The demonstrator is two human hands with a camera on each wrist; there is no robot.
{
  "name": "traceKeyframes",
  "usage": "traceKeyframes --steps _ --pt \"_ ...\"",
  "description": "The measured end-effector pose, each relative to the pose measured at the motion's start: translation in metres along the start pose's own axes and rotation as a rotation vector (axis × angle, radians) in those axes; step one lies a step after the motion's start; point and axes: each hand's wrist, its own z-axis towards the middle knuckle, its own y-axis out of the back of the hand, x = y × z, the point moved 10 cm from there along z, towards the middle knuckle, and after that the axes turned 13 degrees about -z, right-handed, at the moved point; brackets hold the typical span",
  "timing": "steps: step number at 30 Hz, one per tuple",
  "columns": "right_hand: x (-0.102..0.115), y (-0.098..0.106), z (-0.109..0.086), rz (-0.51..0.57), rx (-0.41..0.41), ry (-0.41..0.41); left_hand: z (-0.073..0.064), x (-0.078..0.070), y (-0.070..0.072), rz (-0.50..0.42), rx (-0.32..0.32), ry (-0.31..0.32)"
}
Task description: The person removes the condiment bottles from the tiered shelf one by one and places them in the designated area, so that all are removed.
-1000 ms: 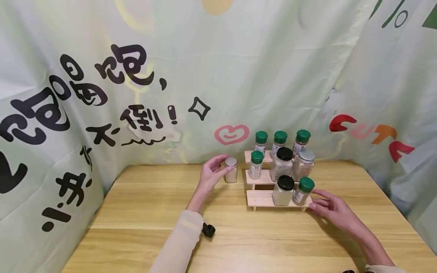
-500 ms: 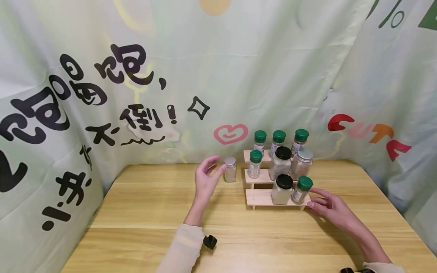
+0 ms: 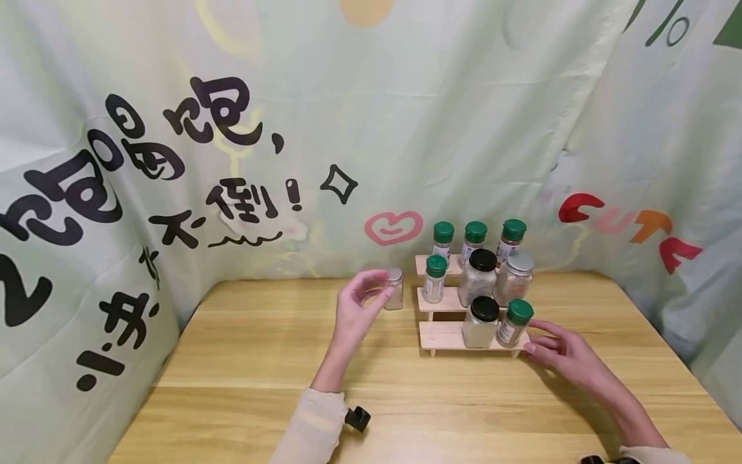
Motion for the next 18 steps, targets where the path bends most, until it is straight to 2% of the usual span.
traceKeyframes --steps 5,12,18 --pt "0.001 0.000 0.000 -0.001 -0.007 0.014 -0.004 -0.002 -0.014 -0.002 0.068 0.019" --pt "0.005 0.001 0.000 -0.014 -0.010 0.046 -0.011 0.005 -0.031 -0.005 0.127 0.049" --pt "0.003 0.001 0.000 -0.014 -0.001 0.019 -0.017 0.012 -0.047 -0.005 0.173 0.074"
